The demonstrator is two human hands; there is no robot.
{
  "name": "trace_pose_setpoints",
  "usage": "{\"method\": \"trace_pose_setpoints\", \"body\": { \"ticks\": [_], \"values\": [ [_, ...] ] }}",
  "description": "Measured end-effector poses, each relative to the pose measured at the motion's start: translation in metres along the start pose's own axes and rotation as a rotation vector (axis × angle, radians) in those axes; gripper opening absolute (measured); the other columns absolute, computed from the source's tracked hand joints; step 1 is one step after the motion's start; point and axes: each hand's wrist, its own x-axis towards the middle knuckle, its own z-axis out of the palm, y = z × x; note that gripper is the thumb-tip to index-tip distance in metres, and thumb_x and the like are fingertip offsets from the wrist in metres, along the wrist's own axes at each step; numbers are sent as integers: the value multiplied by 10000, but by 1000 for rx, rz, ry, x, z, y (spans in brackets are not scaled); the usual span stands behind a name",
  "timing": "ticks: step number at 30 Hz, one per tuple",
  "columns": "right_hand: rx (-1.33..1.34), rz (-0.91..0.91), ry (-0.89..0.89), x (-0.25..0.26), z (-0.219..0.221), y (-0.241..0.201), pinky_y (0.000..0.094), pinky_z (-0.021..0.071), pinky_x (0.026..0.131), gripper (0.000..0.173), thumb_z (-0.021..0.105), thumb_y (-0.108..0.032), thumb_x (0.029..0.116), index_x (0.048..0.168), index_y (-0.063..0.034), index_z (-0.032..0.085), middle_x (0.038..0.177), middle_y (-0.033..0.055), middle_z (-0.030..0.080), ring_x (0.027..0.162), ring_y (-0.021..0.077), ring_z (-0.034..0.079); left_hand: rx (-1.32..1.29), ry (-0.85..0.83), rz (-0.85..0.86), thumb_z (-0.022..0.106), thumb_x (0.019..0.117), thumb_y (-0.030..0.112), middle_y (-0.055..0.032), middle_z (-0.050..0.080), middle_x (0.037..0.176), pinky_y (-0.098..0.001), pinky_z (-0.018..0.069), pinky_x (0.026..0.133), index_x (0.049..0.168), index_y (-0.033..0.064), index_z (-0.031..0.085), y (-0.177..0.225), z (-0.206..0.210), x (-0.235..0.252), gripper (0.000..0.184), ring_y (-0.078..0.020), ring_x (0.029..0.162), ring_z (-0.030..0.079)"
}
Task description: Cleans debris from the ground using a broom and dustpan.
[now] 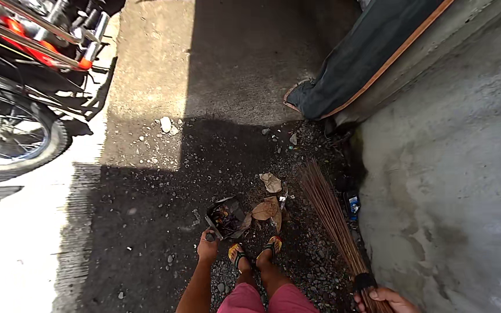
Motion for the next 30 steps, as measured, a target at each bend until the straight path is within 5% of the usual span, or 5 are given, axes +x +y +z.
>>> {"method": "trace_pose_setpoints", "body": {
  "ticks": [4, 7, 9, 15, 30],
  "values": [
    [-169, -22, 359, 84, 10, -75, 331, 582, 536, 124, 481, 8, 922, 1023, -37, 537, 785, 126, 650, 605, 208, 660, -16, -12, 26, 731, 923, 33, -271, 638, 1229, -587, 491, 949, 1308, -1, 560, 8, 5, 2, 423, -403, 1116, 632],
    [-425, -144, 462, 142, 31, -102, 368, 550, 573, 770, 598, 53, 882, 1553, -189, 310, 1032, 148, 573, 683, 224, 613, 18, -15, 53, 729, 917, 21, -284, 625, 1254, -603, 470, 970, 1307, -17, 559, 14, 14, -1, 427, -419, 1155, 615],
    [-522, -137, 441, 180, 48, -101, 383, 548, 642, 1006, 705, 2, 904, 1653, -272, 91, 1331, 198, 510, 819, 253, 621, 2, -8, 67, 724, 906, -10, -282, 613, 1278, -580, 467, 991, 1296, -30, 558, 15, 17, -1, 424, -407, 1181, 603],
    [-1211, 176, 325, 248, 99, -11, 552, 457, 1075, 1189, 784, -60, 788, 1668, -245, 5, 1492, 267, 491, 1342, 390, 533, 11, -14, 87, 717, 913, -3, -274, 636, 1196, -533, 491, 954, 1244, -38, 571, 29, 24, 4, 364, -366, 1099, 632],
    [-1203, 328, -92, 154, 204, 196, 594, 459, 1063, 1188, 798, -93, 810, 1667, -269, -5, 1487, 281, 489, 1312, 423, 551, 13, -42, 134, 716, 909, 17, -254, 659, 1161, -540, 506, 933, 1234, -29, 586, 16, 21, 7, 354, -360, 1071, 648]
  ]
}}
